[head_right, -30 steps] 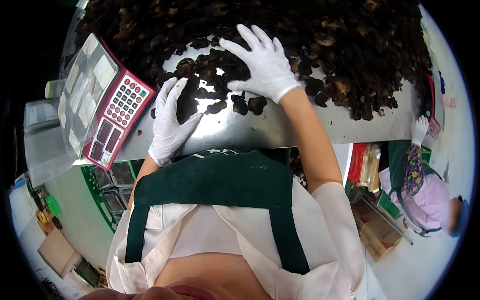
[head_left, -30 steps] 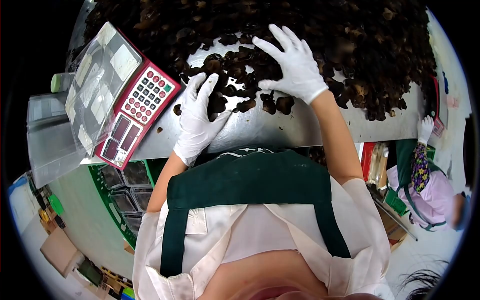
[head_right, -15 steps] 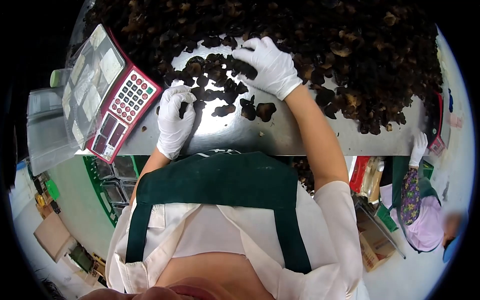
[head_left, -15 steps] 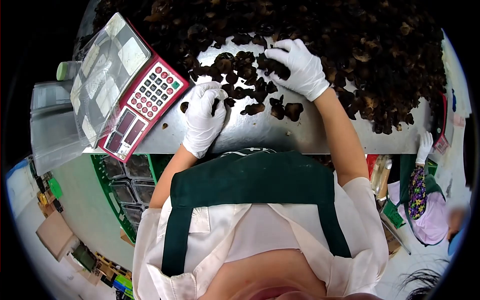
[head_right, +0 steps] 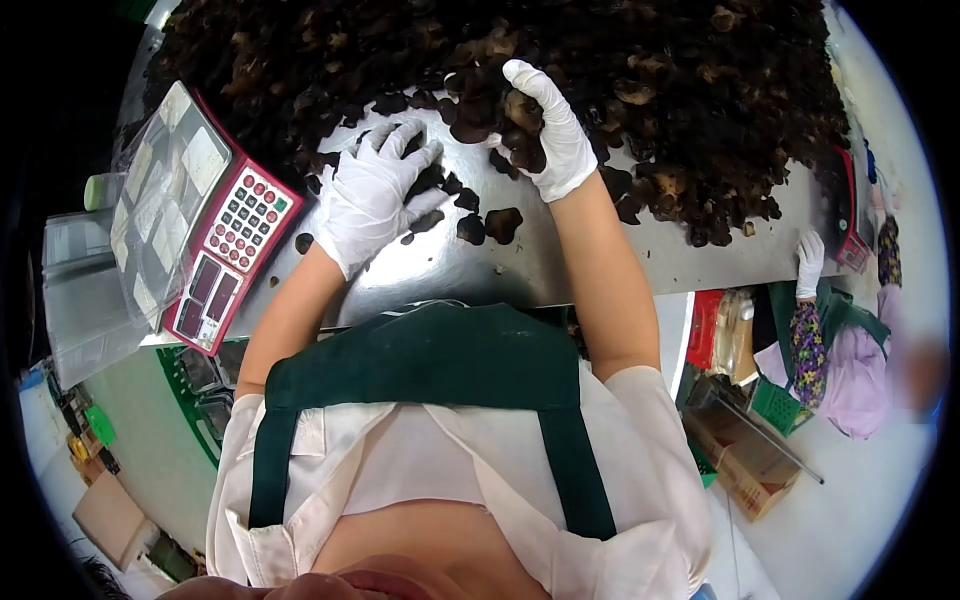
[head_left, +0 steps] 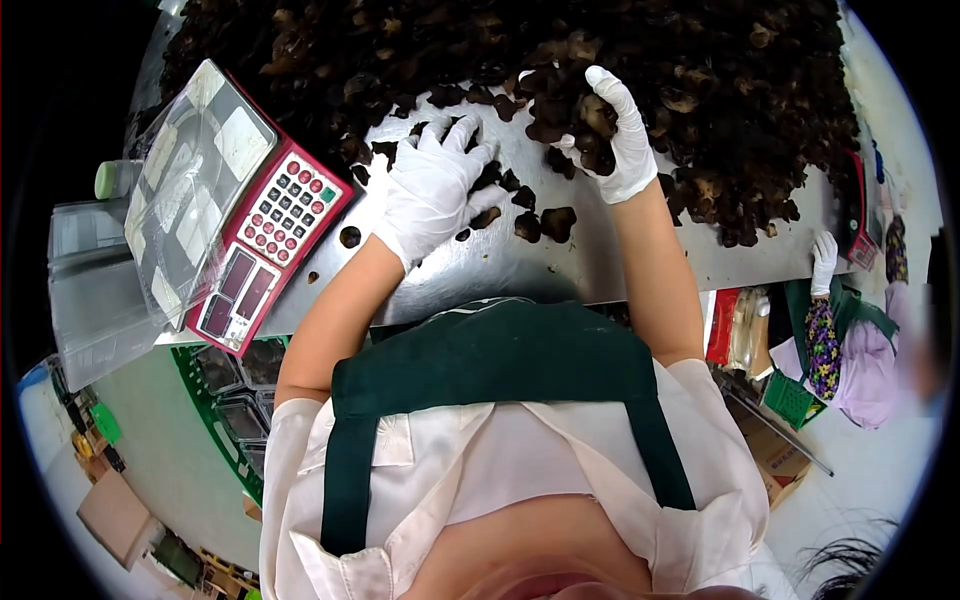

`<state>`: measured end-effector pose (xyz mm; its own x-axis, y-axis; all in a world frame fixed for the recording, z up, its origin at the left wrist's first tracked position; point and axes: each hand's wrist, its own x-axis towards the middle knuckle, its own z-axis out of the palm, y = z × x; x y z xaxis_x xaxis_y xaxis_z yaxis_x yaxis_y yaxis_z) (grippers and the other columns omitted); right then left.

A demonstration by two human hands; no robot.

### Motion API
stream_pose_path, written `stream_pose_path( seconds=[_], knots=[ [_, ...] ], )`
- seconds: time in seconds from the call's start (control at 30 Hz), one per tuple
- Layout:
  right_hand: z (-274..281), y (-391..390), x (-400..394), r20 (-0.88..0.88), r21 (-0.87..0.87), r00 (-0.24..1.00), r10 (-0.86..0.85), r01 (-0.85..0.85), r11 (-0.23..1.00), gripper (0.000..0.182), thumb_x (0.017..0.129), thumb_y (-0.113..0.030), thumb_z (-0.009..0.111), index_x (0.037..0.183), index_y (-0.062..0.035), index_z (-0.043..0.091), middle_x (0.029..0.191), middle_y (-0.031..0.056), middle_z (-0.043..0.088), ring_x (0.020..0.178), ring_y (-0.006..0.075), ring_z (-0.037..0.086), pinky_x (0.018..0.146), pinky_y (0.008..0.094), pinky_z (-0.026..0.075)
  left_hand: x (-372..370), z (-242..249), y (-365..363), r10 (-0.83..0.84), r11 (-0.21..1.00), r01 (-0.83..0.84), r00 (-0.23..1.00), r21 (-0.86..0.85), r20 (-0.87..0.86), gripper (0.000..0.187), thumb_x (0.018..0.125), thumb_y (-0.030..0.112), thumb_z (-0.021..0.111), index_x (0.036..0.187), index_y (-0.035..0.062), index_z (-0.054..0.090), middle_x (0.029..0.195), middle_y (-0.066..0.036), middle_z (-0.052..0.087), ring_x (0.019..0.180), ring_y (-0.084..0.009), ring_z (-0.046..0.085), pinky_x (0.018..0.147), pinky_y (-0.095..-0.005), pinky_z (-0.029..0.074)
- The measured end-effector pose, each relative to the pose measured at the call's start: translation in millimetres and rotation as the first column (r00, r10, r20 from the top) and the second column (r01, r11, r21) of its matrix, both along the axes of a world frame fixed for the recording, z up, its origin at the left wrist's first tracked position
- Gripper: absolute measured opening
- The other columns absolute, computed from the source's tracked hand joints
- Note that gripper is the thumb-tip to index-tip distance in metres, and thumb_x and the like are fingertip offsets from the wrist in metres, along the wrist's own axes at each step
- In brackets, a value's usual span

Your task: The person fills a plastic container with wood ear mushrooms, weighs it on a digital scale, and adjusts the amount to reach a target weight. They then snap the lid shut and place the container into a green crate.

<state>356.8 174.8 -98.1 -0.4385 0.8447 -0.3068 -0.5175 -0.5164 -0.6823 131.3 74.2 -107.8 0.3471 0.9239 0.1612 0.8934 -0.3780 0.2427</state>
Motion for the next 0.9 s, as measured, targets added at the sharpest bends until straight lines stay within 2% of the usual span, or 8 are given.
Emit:
stream_pose_path(
  seconds=[0.1, 0.17, 0.3, 0.4, 0.5, 0.57, 0.73, 0.9],
  knots=[
    [6, -7, -3, 0.01, 0.035, 0.997, 0.079, -0.079, 0.996, 0.047, 0.097, -0.042, 0.061, 0.119, -0.001, 0.067, 0.106, 0.0127, 0.074, 0.066, 0.0171, 0.063, 0.049, 0.0248, 0.047, -7, -8, 5, 0.012, 0.998, -0.02, 0.991, 0.064, 0.133, 0.035, 0.085, 0.026, 0.076, 0.116, 0.0132, 0.071, 0.123, -0.007, 0.065, 0.112, -0.0317, 0.059, 0.093, -0.0419, 0.051],
    [23, -16, -15, -0.018, -0.094, 1.0, 0.0, -0.002, 0.996, 0.023, 0.093, -0.032, 0.072, 0.078, -0.019, 0.061, 0.057, -0.0055, 0.047, 0.054, 0.0105, 0.051, 0.053, 0.0303, 0.046, -17, -19, 13, 0.016, 0.994, -0.048, 0.951, 0.095, 0.309, 0.024, 0.083, 0.015, 0.077, 0.106, 0.01, 0.074, 0.111, -0.006, 0.067, 0.102, -0.0278, 0.063, 0.086, -0.0374, 0.053],
    [38, -34, -21, 0.01, -0.019, 1.0, 0.021, -0.021, 1.0, 0.028, 0.094, -0.032, 0.068, 0.112, -0.0104, 0.069, 0.093, 0.0036, 0.072, 0.076, 0.0167, 0.064, 0.061, 0.0291, 0.05, -22, -16, 26, 0.148, 0.977, -0.206, 0.833, 0.05, 0.533, 0.021, 0.083, 0.003, 0.074, 0.104, 0.007, 0.076, 0.103, -0.011, 0.07, 0.1, -0.0254, 0.068, 0.087, -0.0329, 0.056],
    [52, -43, -29, 0.037, -0.005, 0.999, 0.014, -0.014, 1.0, 0.029, 0.097, -0.03, 0.063, 0.113, -0.006, 0.069, 0.095, 0.0081, 0.073, 0.072, 0.0167, 0.065, 0.058, 0.0283, 0.049, -27, 11, 22, 0.403, 0.913, -0.162, 0.196, -0.376, 0.894, 0.019, 0.09, 0.006, 0.071, 0.109, 0.0031, 0.073, 0.1, -0.004, 0.071, 0.092, -0.0143, 0.068, 0.079, -0.0276, 0.055],
    [39, -37, -22, -0.106, 0.01, 0.984, 0.141, -0.141, 0.99, 0.029, 0.098, -0.03, 0.061, 0.112, -0.0057, 0.068, 0.092, 0.0094, 0.073, 0.075, 0.0191, 0.069, 0.059, 0.0283, 0.052, -44, 34, 24, 0.521, 0.842, 0.112, -0.419, -0.527, 0.744, 0.02, 0.094, 0.01, 0.07, 0.113, 0.0061, 0.072, 0.096, -0.003, 0.071, 0.084, -0.0127, 0.066, 0.067, -0.0235, 0.053],
    [37, -45, -27, 0.03, 0.041, 0.998, 0.061, -0.063, 0.997, 0.028, 0.098, -0.03, 0.062, 0.11, -0.006, 0.068, 0.092, 0.0086, 0.073, 0.074, 0.0177, 0.068, 0.058, 0.0282, 0.05, -49, 50, 13, 0.531, 0.839, 0.235, -0.553, -0.492, 0.642, 0.02, 0.096, 0.011, 0.069, 0.115, 0.0069, 0.071, 0.099, -0.003, 0.071, 0.085, -0.0124, 0.066, 0.065, -0.0232, 0.052],
    [46, -49, -42, -0.076, -0.029, 0.984, 0.16, -0.162, 0.986, 0.029, 0.097, -0.029, 0.065, 0.114, -0.0052, 0.069, 0.099, 0.0077, 0.074, 0.074, 0.0148, 0.067, 0.054, 0.0276, 0.05, -68, 37, 6, 0.506, 0.861, 0.421, -0.646, -0.285, 0.571, 0.025, 0.098, 0.013, 0.068, 0.123, 0.0072, 0.067, 0.113, -0.004, 0.07, 0.093, -0.0141, 0.065, 0.063, -0.0241, 0.051],
    [38, -56, -47, -0.043, -0.016, 0.988, 0.147, -0.148, 0.989, 0.02, 0.096, -0.028, 0.068, 0.108, -0.0113, 0.07, 0.092, 0.0017, 0.071, 0.07, 0.0118, 0.064, 0.056, 0.0291, 0.051, -65, 51, 0, 0.52, 0.852, 0.374, -0.686, -0.366, 0.509, 0.022, 0.097, 0.013, 0.069, 0.119, 0.0099, 0.072, 0.111, -0.004, 0.074, 0.093, -0.0173, 0.069, 0.072, -0.0285, 0.058]
  ],
)
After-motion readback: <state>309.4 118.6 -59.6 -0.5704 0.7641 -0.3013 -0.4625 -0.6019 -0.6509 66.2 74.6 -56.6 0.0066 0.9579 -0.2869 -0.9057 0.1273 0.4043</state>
